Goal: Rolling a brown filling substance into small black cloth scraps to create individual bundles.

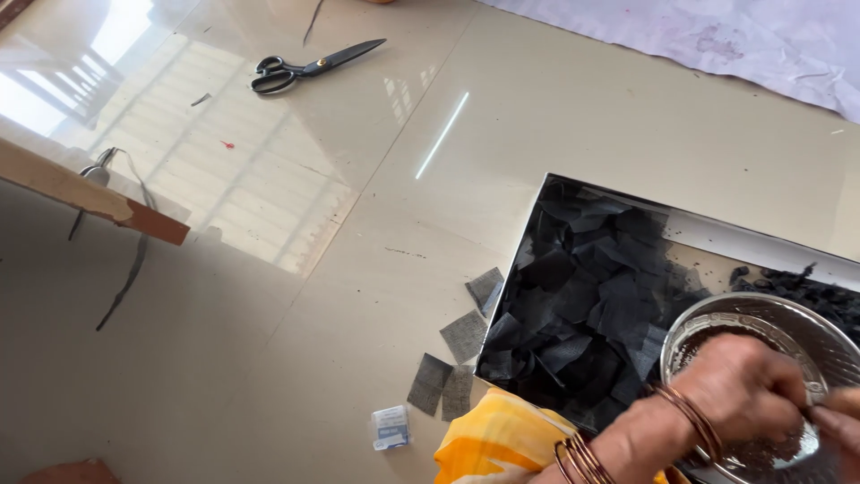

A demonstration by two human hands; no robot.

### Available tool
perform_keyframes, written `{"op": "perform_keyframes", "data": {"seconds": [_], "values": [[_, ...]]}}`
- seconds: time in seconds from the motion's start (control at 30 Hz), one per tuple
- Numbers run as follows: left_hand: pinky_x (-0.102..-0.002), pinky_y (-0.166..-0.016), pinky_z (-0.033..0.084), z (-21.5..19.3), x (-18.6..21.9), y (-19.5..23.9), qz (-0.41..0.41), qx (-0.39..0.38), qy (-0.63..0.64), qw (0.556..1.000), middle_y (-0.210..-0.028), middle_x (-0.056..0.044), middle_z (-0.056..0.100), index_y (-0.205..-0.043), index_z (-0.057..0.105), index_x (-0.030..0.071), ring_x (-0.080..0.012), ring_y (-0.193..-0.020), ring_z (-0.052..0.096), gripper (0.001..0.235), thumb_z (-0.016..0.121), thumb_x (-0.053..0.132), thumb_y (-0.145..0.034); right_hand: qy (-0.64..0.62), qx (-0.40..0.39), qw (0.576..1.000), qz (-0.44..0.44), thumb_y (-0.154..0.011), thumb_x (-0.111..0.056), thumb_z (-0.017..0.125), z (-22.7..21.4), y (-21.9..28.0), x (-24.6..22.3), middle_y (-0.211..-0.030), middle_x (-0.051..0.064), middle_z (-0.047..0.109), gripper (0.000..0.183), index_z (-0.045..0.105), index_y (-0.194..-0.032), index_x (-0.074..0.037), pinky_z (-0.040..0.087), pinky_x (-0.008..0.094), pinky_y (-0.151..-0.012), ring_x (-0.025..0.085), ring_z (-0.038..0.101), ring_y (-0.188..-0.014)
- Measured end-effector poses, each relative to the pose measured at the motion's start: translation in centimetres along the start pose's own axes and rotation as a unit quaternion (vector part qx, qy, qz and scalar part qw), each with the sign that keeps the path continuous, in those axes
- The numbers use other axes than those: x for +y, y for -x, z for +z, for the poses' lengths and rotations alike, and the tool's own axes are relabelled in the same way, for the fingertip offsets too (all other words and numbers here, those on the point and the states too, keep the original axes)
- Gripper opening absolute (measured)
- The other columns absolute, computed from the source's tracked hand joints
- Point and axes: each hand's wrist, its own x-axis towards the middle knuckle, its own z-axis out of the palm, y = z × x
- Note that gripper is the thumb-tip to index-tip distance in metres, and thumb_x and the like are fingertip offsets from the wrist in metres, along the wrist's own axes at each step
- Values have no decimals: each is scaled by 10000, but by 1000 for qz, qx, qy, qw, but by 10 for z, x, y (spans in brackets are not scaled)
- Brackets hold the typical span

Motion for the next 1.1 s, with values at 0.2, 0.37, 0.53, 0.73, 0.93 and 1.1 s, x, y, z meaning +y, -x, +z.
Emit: {"op": "perform_keyframes", "data": {"seconds": [0.2,0.37,0.53,0.73,0.93,1.1], "values": [[-314,-590,628,22,-66,-13,-219,-145,539,800,-851,-204,760,-839,723,-83,-247,-729,756,59,700,-132,-862,167,-24,973,-158,-789,-333,693,20,11,-8,-1005,71,770,699,491,-1402,-65,604,335,-845,107,725,-815],[-312,-678,658,14,-62,-9,-265,-199,553,765,-899,-205,763,-867,740,-96,-237,-749,761,77,758,-128,-800,349,-108,928,-77,-777,-458,687,8,11,-49,-929,27,733,659,574,-1345,-146,587,343,-809,130,699,-852],[-311,-673,638,-3,-26,1,-206,-199,515,808,-854,-196,756,-894,742,-91,-234,-756,754,155,783,-118,-746,336,13,930,-149,-853,-371,646,-6,-60,-230,-901,48,678,400,637,-1157,-111,562,323,-750,184,698,-865],[-415,-752,575,-23,32,2,61,-1,71,996,-847,-171,712,-873,732,9,-327,-834,715,129,739,17,-744,124,-38,974,184,-947,-244,662,-82,-53,-222,-898,132,666,286,635,-1094,1,570,338,-620,254,675,-771],[-445,-753,596,-26,19,-6,29,44,63,997,-920,-207,714,-931,711,-23,-365,-845,715,165,693,-32,-767,219,-58,964,139,-856,-274,720,-41,-88,-314,-1066,160,707,462,661,-1218,8,638,332,-729,289,710,-941],[-280,-587,618,-21,-13,-11,-178,-143,412,882,-854,-163,728,-907,714,-62,-185,-679,733,19,722,-69,-891,440,-132,885,-74,-770,-203,712,-15,-54,-256,-1244,240,678,597,608,-1318,11,622,411,-824,416,671,-1137]]}}
